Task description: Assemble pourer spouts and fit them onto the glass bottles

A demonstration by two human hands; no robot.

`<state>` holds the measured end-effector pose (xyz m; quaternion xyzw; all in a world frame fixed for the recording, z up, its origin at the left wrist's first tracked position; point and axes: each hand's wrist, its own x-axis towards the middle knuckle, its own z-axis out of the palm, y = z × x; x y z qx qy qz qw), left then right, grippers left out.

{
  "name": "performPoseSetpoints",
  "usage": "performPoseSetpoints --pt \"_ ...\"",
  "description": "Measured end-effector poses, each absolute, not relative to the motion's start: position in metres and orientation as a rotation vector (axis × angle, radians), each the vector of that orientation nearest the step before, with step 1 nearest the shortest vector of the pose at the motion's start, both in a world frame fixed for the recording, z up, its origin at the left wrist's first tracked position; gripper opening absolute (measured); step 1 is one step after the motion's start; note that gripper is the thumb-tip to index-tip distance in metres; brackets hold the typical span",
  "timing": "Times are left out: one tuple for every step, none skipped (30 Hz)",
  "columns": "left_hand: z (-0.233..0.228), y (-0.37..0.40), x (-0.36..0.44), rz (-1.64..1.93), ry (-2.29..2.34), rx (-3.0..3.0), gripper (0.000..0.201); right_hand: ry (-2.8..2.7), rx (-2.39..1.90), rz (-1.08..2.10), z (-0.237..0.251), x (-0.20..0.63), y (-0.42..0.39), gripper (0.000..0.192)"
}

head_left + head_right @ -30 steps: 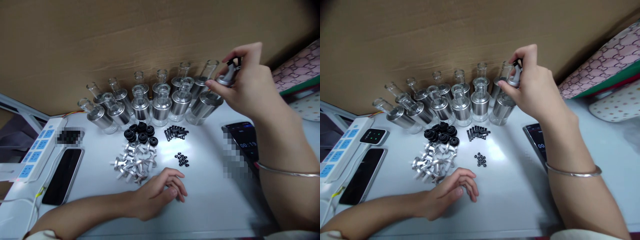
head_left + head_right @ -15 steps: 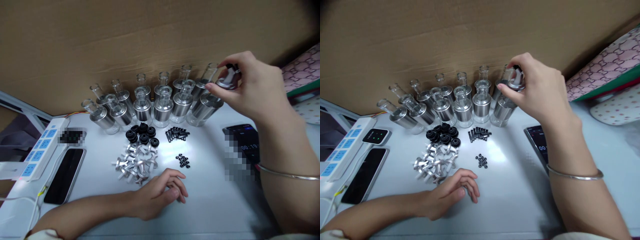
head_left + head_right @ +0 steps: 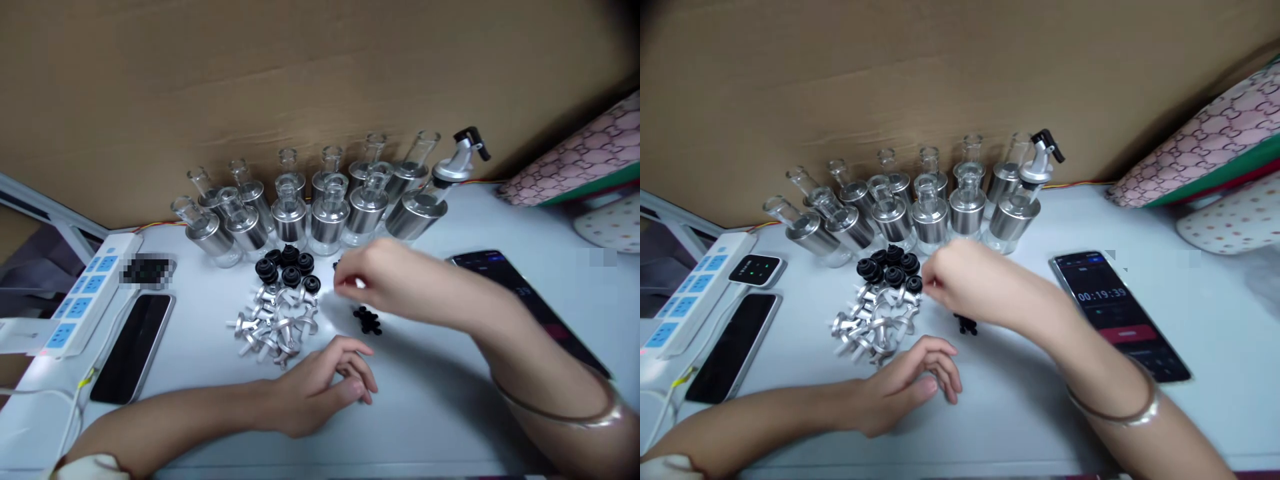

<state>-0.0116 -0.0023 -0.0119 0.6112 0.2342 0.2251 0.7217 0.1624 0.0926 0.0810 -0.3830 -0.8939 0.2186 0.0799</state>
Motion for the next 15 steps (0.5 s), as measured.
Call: performPoseSetpoints --pt "-0.012 -0.003 -0.012 0.497 0.519 1.355 0.048 -2.755 -1.143 0.837 0.075 0.156 0.090 0.020" --pt "-0.012 -0.003 -0.012 0.500 0.518 1.359 0.048 -2.791 -1.127 0.938 0.069 0.150 0.089 0.021" --pt "-0.013 -0.003 -0.011 0.503 0.518 1.359 0.048 -2.803 -1.131 0.980 0.064 0.145 0.087 0.021" --pt "-0.013 -0.003 -0.011 0.507 0.519 1.357 0.049 -2.808 -1.142 0.994 0.060 0.141 0.086 0.021" --pt "-0.014 -0.003 -0.011 0.510 0.520 1.355 0.049 -2.806 -1.151 0.993 0.056 0.138 0.084 0.021" --pt "-0.014 -0.003 -0.011 0.509 0.523 1.354 0.049 -2.803 -1.164 0.991 0.053 0.135 0.083 0.021" --pt "-0.015 -0.003 -0.011 0.509 0.526 1.355 0.050 -2.801 -1.173 0.992 0.052 0.133 0.082 0.021" --pt "-0.015 -0.004 -0.011 0.508 0.527 1.358 0.051 -2.799 -1.175 1.000 0.050 0.132 0.081 0.020" --pt "-0.015 -0.004 -0.011 0.503 0.528 1.363 0.051 -2.797 -1.177 1.010 0.049 0.131 0.080 0.020" --pt "-0.015 -0.004 -0.011 0.502 0.526 1.369 0.052 -2.793 -1.178 1.021 0.048 0.131 0.079 0.019" --pt "-0.015 -0.004 -0.011 0.505 0.526 1.374 0.052 -2.789 -1.179 1.031 0.047 0.131 0.079 0.019" --pt "-0.015 -0.004 -0.011 0.505 0.526 1.375 0.052 -2.783 -1.178 1.041 0.046 0.131 0.079 0.019" --pt "-0.015 -0.004 -0.012 0.505 0.529 1.374 0.052 -2.776 -1.177 1.051 0.045 0.131 0.079 0.019" --pt "-0.015 -0.003 -0.012 0.502 0.533 1.370 0.052 -2.767 -1.178 1.059 0.045 0.131 0.080 0.019" --pt "-0.014 -0.003 -0.012 0.499 0.537 1.363 0.051 -2.757 -1.183 1.063 0.045 0.131 0.080 0.019"
